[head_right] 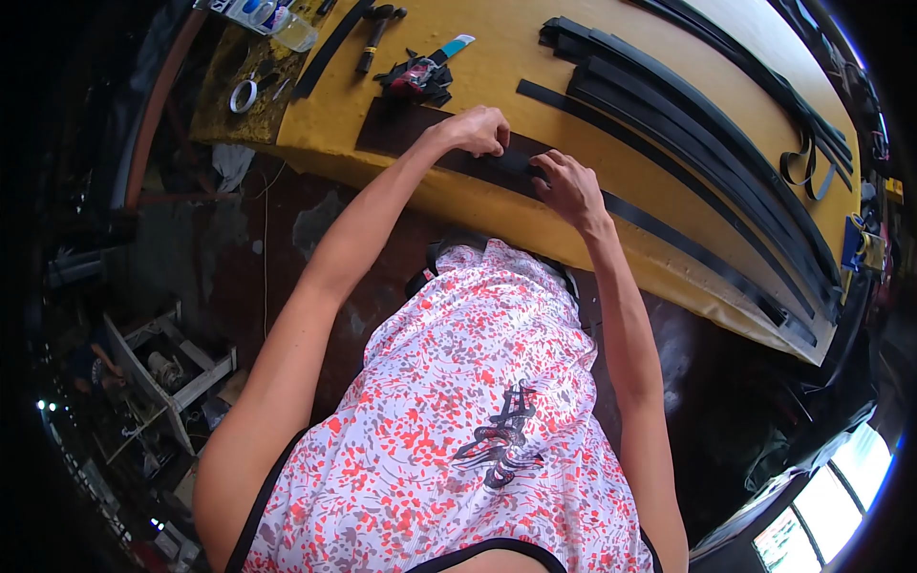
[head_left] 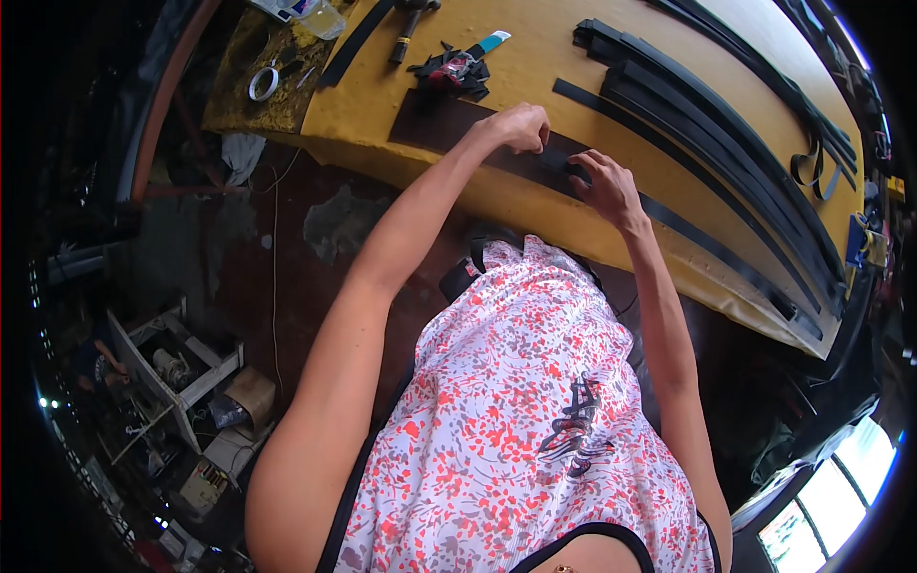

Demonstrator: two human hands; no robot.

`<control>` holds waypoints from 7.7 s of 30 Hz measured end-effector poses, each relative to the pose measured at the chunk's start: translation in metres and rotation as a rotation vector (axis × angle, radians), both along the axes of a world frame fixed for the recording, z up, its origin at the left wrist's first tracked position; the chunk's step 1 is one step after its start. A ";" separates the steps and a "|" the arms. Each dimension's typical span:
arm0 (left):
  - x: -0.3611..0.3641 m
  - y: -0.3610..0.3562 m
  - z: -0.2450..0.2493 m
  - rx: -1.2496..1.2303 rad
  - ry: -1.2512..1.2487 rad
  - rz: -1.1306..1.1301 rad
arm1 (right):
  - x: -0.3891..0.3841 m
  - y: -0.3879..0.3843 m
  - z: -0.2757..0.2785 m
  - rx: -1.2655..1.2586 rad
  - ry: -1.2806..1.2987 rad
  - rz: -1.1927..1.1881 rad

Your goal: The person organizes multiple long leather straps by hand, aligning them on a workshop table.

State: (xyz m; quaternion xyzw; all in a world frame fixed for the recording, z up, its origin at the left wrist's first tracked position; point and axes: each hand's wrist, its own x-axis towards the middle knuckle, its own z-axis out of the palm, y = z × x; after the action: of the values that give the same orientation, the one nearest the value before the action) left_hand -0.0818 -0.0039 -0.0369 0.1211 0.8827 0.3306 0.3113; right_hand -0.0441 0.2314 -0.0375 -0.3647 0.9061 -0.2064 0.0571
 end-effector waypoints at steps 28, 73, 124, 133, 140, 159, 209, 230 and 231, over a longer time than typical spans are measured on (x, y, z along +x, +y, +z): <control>-0.010 -0.010 -0.002 0.001 -0.104 -0.019 | -0.006 -0.007 -0.011 -0.068 -0.002 -0.011; 0.018 -0.041 -0.015 -0.044 0.271 -0.015 | -0.023 -0.011 0.009 -0.087 -0.312 -0.064; 0.015 -0.032 0.001 0.132 0.237 -0.138 | -0.015 -0.020 -0.002 -0.169 -0.168 -0.035; 0.023 -0.018 0.002 0.088 0.351 -0.114 | -0.004 -0.015 -0.017 -0.220 0.022 -0.033; 0.029 -0.016 0.000 0.025 0.459 -0.141 | 0.001 -0.008 -0.026 -0.178 0.028 -0.009; 0.029 -0.012 0.004 -0.032 0.361 -0.067 | -0.009 0.017 -0.012 -0.082 -0.009 0.020; 0.051 0.037 0.003 -0.547 0.432 -0.153 | 0.003 0.751 0.042 0.483 0.201 -0.400; 0.050 0.046 0.007 -0.814 0.240 -0.146 | -0.005 0.909 0.077 0.919 -0.155 -0.584; 0.050 0.049 0.008 -0.815 0.248 -0.145 | -0.012 0.871 0.081 0.727 -0.181 -0.540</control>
State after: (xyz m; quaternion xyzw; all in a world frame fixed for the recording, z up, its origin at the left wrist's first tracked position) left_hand -0.0316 0.0452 -0.0291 0.0888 0.9611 -0.0847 0.2474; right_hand -0.0558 1.1022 0.0431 -0.0524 0.9736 0.0863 0.2045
